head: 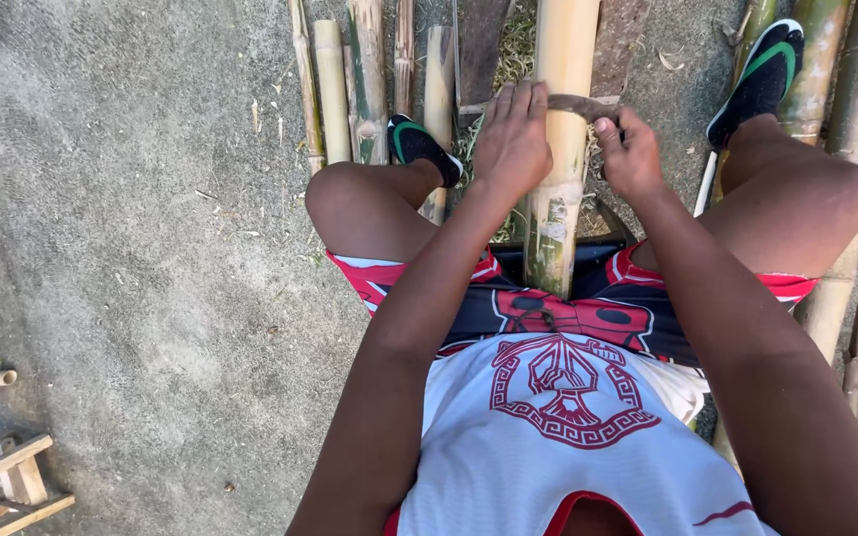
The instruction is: The person is carving a piece of bamboo using a curved knife.
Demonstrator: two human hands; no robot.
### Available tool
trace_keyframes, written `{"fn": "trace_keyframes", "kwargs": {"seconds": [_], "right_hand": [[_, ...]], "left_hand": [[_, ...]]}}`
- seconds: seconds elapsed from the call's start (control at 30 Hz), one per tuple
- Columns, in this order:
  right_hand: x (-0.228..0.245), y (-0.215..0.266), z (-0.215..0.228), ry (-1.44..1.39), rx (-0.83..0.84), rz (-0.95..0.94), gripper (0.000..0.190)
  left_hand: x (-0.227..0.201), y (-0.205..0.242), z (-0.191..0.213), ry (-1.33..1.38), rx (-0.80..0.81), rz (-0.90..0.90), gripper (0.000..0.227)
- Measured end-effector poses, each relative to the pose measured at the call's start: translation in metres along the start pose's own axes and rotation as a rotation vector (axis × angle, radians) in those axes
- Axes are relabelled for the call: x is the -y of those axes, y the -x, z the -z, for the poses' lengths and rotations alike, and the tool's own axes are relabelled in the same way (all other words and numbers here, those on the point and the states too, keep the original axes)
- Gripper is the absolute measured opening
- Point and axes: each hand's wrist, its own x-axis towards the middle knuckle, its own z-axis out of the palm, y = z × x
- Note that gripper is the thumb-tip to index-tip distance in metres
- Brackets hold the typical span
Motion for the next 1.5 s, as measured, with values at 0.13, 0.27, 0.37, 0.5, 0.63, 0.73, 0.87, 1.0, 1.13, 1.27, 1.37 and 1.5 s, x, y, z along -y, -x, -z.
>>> {"fn": "trace_keyframes", "kwargs": {"seconds": [0.13,0.27,0.37,0.5,0.63,0.73,0.87,1.0,1.13,1.27,1.37,1.5], "right_hand": [[-0.011,0.024,0.007,0.012,0.049,0.015,0.026],[-0.012,0.057,0.016,0.066,0.105,0.032,0.027],[-0.001,0.073,0.021,0.069,0.209,-0.120,0.030],[-0.007,0.064,0.027,0.017,0.319,-0.246,0.030],[-0.015,0.047,0.024,0.092,0.223,0.040,0.024],[-0.009,0.019,0.017,0.068,0.120,-0.026,0.024],[-0.004,-0.003,0.004,0.055,0.045,-0.111,0.027],[-0.017,0.005,-0.004,0.038,-0.024,0.025,0.025],[-0.009,0.021,0.004,0.105,-0.008,0.015,0.021],[-0.013,0.039,0.008,0.148,0.043,0.025,0.021],[-0.006,0.054,0.014,0.171,0.099,0.087,0.020],[0.008,0.074,0.027,0.148,0.224,-0.087,0.024]], "left_hand": [[-0.012,0.027,0.005,0.015,0.057,-0.029,0.053],[-0.034,0.069,0.027,0.026,0.091,-0.033,0.048],[-0.046,0.090,0.035,0.047,0.050,-0.018,0.051],[-0.051,0.086,0.050,0.096,0.103,0.095,0.059],[-0.049,0.079,0.038,0.117,0.139,0.143,0.070],[-0.038,0.046,0.024,0.107,0.029,0.091,0.065],[-0.014,0.005,0.005,0.040,-0.041,0.035,0.070],[-0.017,0.009,0.005,-0.031,0.058,0.017,0.060],[-0.026,0.025,0.012,-0.025,0.119,0.006,0.066],[-0.032,0.052,0.025,-0.010,0.113,0.010,0.064],[-0.039,0.072,0.034,0.051,0.128,0.058,0.068],[-0.048,0.100,0.032,0.121,0.182,0.119,0.075]]}}
